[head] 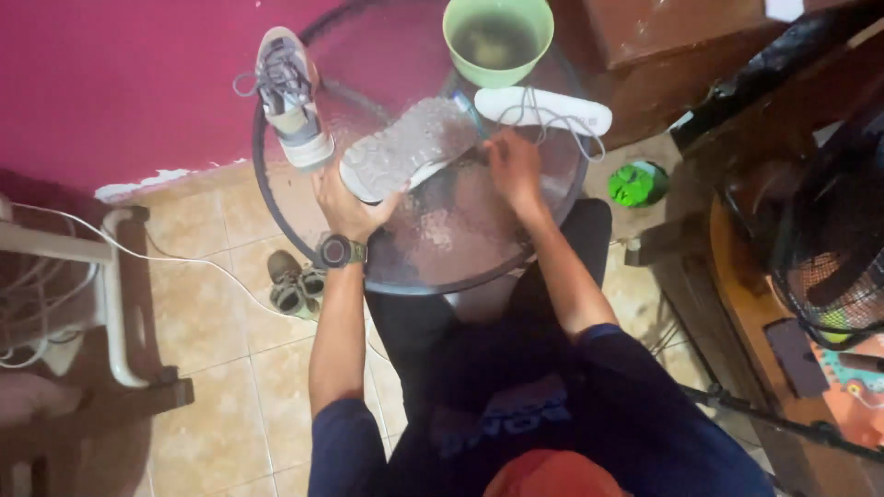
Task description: The person scrubs a white and grey sneaker with a blue toothbrush, focusing on the upper and sole. They repeatedly dip the brush into a green bowl of water and continue scrubbing different areas of the shoe.
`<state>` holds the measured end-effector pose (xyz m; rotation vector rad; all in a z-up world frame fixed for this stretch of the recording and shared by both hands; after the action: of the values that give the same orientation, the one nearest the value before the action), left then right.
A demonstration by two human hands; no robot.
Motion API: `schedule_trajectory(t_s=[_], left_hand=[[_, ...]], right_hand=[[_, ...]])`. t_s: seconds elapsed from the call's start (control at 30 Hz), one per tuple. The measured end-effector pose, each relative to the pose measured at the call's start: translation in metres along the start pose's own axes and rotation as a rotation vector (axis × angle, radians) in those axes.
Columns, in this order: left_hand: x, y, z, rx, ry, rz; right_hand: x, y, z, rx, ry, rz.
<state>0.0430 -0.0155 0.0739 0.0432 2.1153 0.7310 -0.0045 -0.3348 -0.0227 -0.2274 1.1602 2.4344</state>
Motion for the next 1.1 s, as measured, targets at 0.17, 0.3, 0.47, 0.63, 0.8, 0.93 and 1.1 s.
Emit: schedule_trajectory(t_s=[0.17, 0.3, 0.47, 0.63, 0.8, 0.93, 1.1], left_hand=[[0.01, -0.007, 0.013, 0.026, 0.03, 0.034], [0.017, 0.004, 0.001, 0.052, -0.001, 0.04], [0.022, -0.004, 0.011, 0.027, -0.023, 0.012], [0.014, -0.005, 0.014, 0.026, -0.001, -0.005], [0.022, -0.005, 0.012, 0.027, -0.042, 0.001], [0.026, -0.005, 0.012, 0.042, -0.038, 0.042], [0.02, -0.008, 0.016, 0.023, -0.04, 0.004]], right_hand=[[0.02, 0.0, -0.003, -0.083, -0.044, 0.049], [0.04, 0.009, 0.005, -0.133, -0.119, 0.082], [0.05, 0.009, -0.003, -0.096, -0.148, 0.107], [0.051, 0.014, 0.021, -0.085, -0.208, 0.146], [0.042, 0.014, 0.012, -0.077, -0.11, 0.073], [0.036, -0.01, 0.001, -0.102, -0.141, 0.079], [0.041, 0.019, 0.042, -0.037, -0.106, 0.097]])
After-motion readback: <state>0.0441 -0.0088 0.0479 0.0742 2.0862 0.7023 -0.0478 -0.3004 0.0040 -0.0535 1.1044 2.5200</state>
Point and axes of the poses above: each hand's wrist, its own x-axis away from the middle knuckle, its own y-axis out of the back of the hand, z = x × y, the point moved 8 cm from there along -x, towards the middle knuckle, and after that the axes turned 10 degrees about z, right-handed, at the moved point
